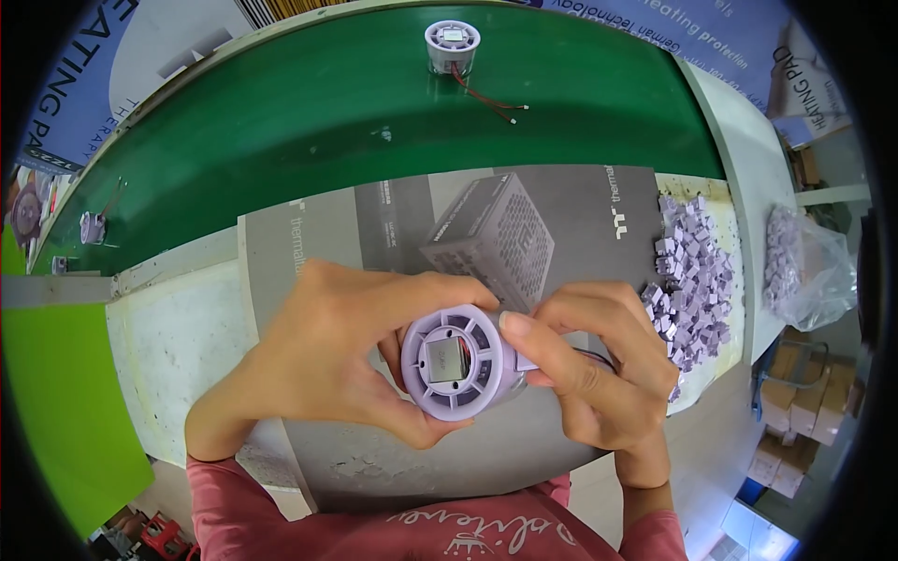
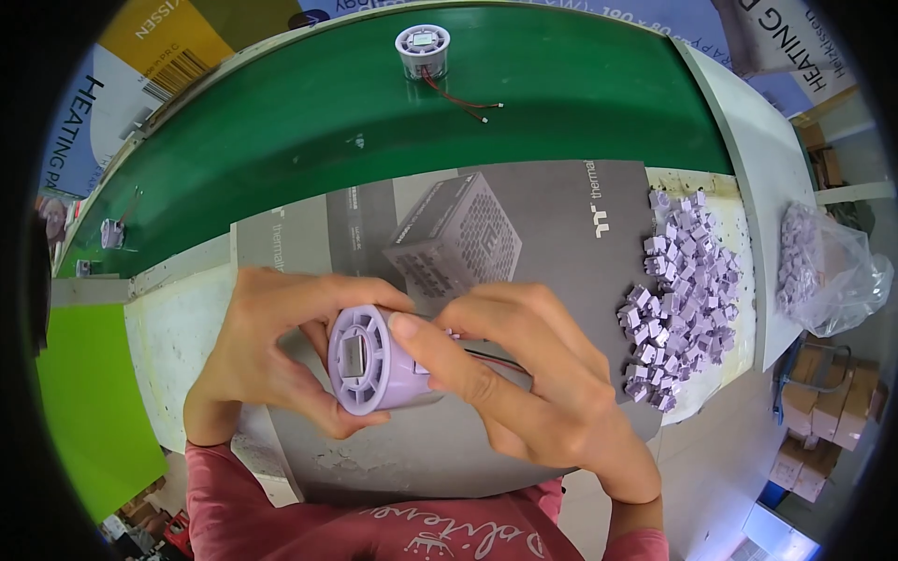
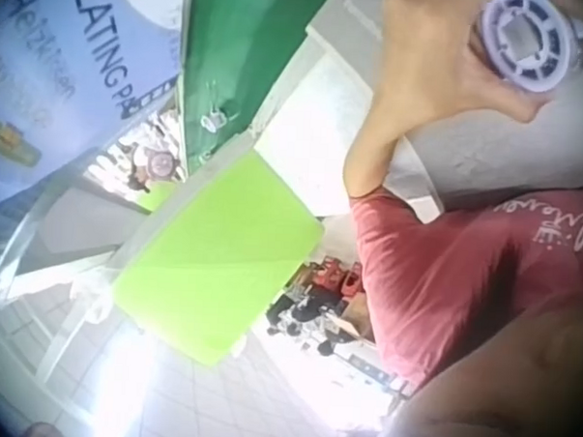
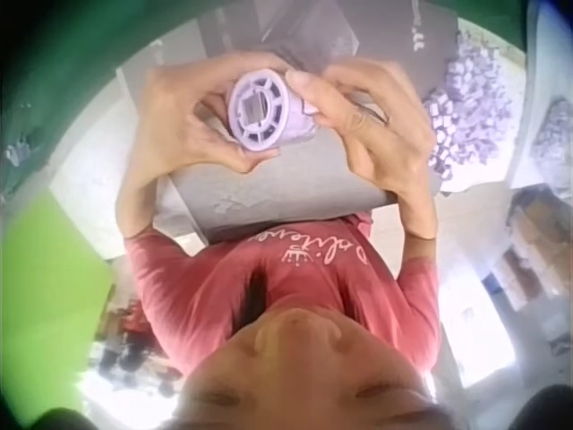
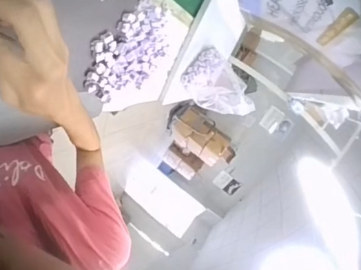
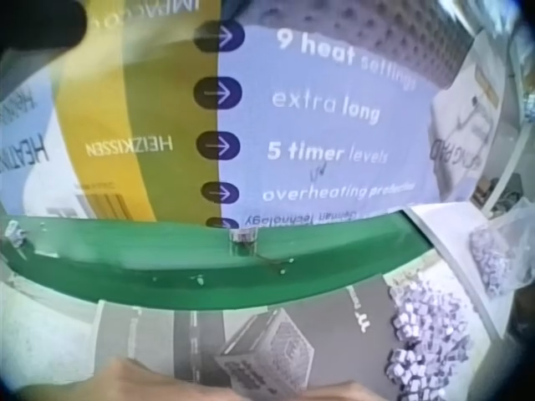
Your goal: The person assembles small purple plastic electronic components by hand, connecting plastic housings, wires, and small motors.
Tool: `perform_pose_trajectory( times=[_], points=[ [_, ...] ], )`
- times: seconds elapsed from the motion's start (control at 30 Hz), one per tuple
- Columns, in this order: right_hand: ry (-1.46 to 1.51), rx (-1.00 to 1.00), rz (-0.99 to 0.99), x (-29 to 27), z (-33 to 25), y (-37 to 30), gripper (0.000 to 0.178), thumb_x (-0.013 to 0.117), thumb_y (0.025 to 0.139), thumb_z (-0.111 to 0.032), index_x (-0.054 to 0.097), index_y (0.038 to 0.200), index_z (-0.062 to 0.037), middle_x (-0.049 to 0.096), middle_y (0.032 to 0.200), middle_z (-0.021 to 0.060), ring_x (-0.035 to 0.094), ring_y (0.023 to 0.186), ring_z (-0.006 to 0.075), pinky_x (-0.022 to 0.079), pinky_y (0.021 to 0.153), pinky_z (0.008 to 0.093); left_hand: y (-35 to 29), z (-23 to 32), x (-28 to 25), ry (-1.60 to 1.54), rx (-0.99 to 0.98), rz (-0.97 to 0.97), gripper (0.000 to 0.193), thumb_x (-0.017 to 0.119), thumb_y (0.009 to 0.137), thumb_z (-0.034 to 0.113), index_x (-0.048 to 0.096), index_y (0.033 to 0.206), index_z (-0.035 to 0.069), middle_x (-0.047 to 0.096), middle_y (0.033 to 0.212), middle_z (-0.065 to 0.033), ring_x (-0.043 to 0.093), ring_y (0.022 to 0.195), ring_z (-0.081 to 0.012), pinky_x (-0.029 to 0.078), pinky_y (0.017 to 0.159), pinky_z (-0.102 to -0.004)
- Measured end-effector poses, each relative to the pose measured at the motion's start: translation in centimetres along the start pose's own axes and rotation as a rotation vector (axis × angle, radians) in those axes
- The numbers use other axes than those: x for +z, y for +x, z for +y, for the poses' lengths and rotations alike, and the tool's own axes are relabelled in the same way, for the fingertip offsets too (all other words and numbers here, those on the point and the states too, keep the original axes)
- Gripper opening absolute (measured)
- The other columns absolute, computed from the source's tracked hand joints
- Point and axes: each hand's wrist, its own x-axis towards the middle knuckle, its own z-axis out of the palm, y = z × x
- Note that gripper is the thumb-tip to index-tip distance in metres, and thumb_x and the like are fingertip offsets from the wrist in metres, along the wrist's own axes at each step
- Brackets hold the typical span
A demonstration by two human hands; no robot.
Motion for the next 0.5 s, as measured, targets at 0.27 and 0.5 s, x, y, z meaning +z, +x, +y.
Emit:
perform_pose_trajectory(
  times=[0.27, 0.5],
  points=[
    [0.015, -0.042, 0.022, 0.7, 1.1, -0.3, 0.060, 0.077, 0.055, 0.003, 0.076, 0.112, -0.0132, 0.065, 0.093, 0.0065, 0.062, 0.080, 0.0229, 0.053, 0.065, 0.0314, 0.3, -0.2, 0.3, 0.222, 0.189, 0.091, 0.062, 0.088, 0.052, 0.012, 0.069, 0.111, 0.006, 0.072, 0.088, -0.0066, 0.070, 0.068, -0.0193, 0.055, 0.058, -0.0267],
    [0.053, -0.029, 0.029, 0.9, 2.6, 0.7, 0.063, 0.080, 0.067, -0.003, 0.067, 0.128, -0.0134, 0.064, 0.117, 0.0130, 0.064, 0.099, 0.0306, 0.055, 0.080, 0.0370, 1.2, 0.7, -0.4, 0.196, -0.081, 0.165, 0.064, 0.088, 0.050, 0.011, 0.069, 0.110, 0.003, 0.073, 0.092, -0.0051, 0.068, 0.074, -0.0113, 0.056, 0.062, -0.0250]
  ],
)
